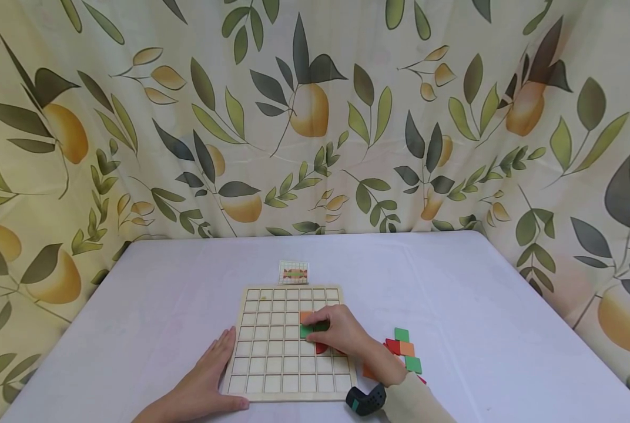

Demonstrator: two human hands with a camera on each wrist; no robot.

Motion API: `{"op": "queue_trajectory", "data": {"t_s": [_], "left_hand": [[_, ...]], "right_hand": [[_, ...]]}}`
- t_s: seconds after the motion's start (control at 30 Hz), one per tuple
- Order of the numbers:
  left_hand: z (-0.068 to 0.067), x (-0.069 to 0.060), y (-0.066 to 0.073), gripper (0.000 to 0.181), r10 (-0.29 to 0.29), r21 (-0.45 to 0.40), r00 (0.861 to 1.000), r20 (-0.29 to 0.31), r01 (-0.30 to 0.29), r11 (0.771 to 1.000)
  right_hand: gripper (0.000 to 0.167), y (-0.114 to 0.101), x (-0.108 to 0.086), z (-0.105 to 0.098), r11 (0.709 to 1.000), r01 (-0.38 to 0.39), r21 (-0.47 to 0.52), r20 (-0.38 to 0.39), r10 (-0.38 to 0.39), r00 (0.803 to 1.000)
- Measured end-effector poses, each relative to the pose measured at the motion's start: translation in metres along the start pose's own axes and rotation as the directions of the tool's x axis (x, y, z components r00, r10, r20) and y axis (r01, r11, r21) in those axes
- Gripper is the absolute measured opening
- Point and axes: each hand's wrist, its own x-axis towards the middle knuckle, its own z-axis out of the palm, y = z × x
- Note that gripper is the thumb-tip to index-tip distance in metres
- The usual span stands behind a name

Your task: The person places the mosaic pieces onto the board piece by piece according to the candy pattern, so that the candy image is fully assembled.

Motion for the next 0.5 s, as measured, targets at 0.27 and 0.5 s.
{"op": "queue_trajectory", "data": {"t_s": [0.27,0.5], "left_hand": [[-0.0001,0.0,0.0003,0.127,-0.004,-0.004,1.0,0.004,0.004,1.0],[-0.0003,0.0003,0.0003,0.127,-0.004,-0.009,1.0,0.008,0.004,1.0]], "right_hand": [[0.025,-0.0041,-0.0008,-0.0006,1.0,-0.021,0.014,0.004,0.021,1.0],[0.025,-0.001,0.0001,-0.0003,1.0,-0.007,0.006,0.004,0.007,1.0]]}}
